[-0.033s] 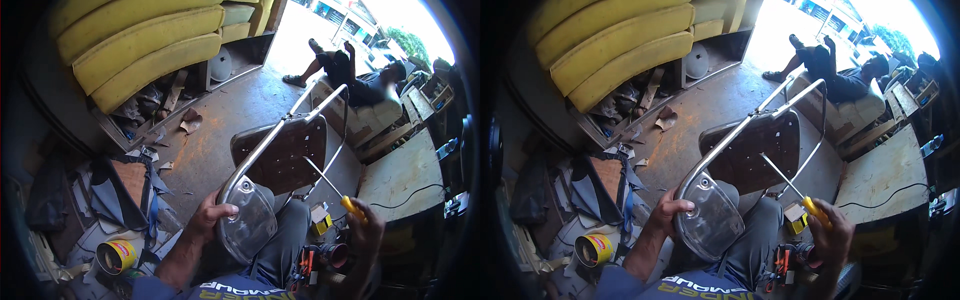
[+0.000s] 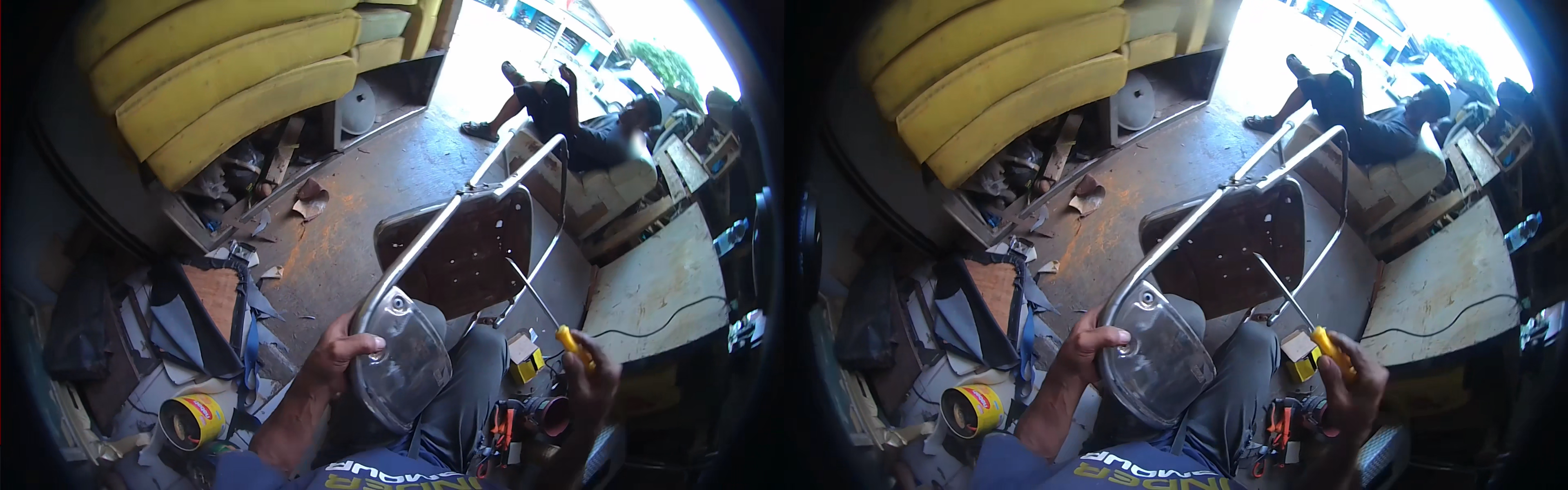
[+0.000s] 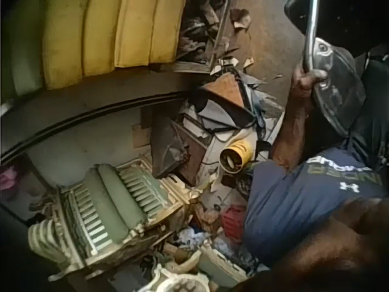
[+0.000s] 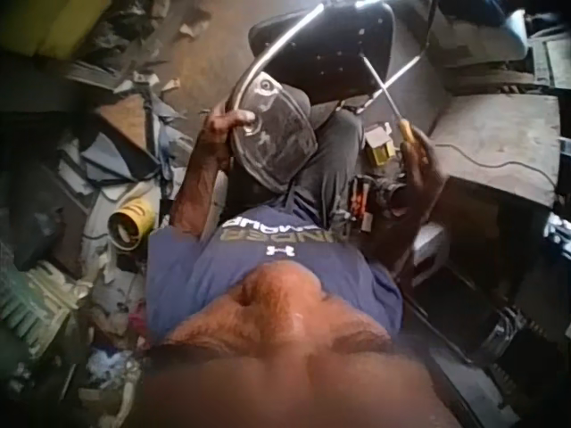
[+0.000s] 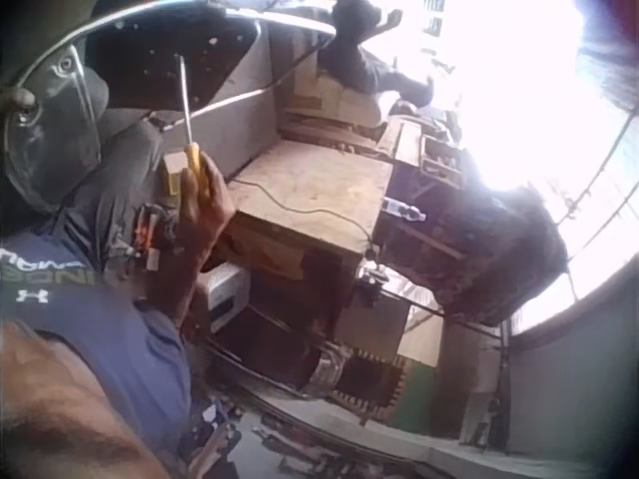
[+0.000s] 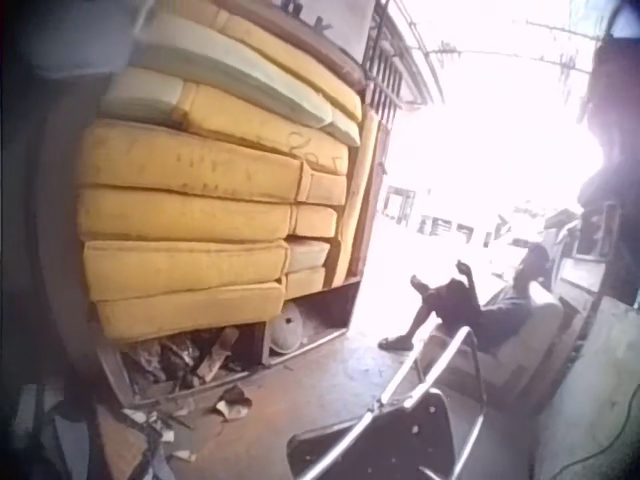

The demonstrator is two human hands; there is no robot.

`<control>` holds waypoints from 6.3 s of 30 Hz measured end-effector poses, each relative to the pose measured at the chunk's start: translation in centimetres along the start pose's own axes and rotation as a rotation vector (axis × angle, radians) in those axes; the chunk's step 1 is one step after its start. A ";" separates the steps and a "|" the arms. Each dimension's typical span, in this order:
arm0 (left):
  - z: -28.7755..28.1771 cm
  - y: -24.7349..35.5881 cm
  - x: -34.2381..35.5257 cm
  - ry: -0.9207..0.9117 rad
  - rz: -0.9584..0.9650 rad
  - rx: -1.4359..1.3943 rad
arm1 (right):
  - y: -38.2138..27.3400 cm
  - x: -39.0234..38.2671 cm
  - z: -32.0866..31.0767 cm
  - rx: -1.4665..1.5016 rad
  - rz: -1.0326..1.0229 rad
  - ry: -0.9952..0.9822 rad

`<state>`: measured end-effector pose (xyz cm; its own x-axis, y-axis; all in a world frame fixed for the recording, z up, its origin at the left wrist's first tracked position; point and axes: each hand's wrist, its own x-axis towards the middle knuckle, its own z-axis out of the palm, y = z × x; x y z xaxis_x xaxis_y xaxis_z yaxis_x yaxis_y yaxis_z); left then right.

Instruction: The person repairs a metal chair frame by using a screwdriver and pliers to tighten fasteners on the seat and backrest.

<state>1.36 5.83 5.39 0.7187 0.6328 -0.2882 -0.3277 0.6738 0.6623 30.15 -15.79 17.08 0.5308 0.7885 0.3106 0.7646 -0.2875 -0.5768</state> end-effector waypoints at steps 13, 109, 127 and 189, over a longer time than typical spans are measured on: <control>1.4 1.9 1.1 0.357 0.122 0.147 | 24.9 -22.1 2.9 0.596 1.033 0.356; 1.6 -3.5 0.1 0.366 0.304 0.165 | 14.5 -4.7 16.0 0.576 0.587 0.370; 5.7 -6.8 -5.0 0.557 0.700 0.862 | -0.2 -3.9 18.3 0.960 0.001 -0.153; 4.0 -4.3 -4.5 0.384 0.674 0.755 | 2.7 -8.7 10.6 0.735 0.060 -0.497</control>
<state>1.97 -1.45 6.66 0.2487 0.9509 0.1840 -0.0271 -0.1831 0.9827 23.76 -17.68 4.80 0.2120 0.9773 -0.0013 0.2219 -0.0495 -0.9738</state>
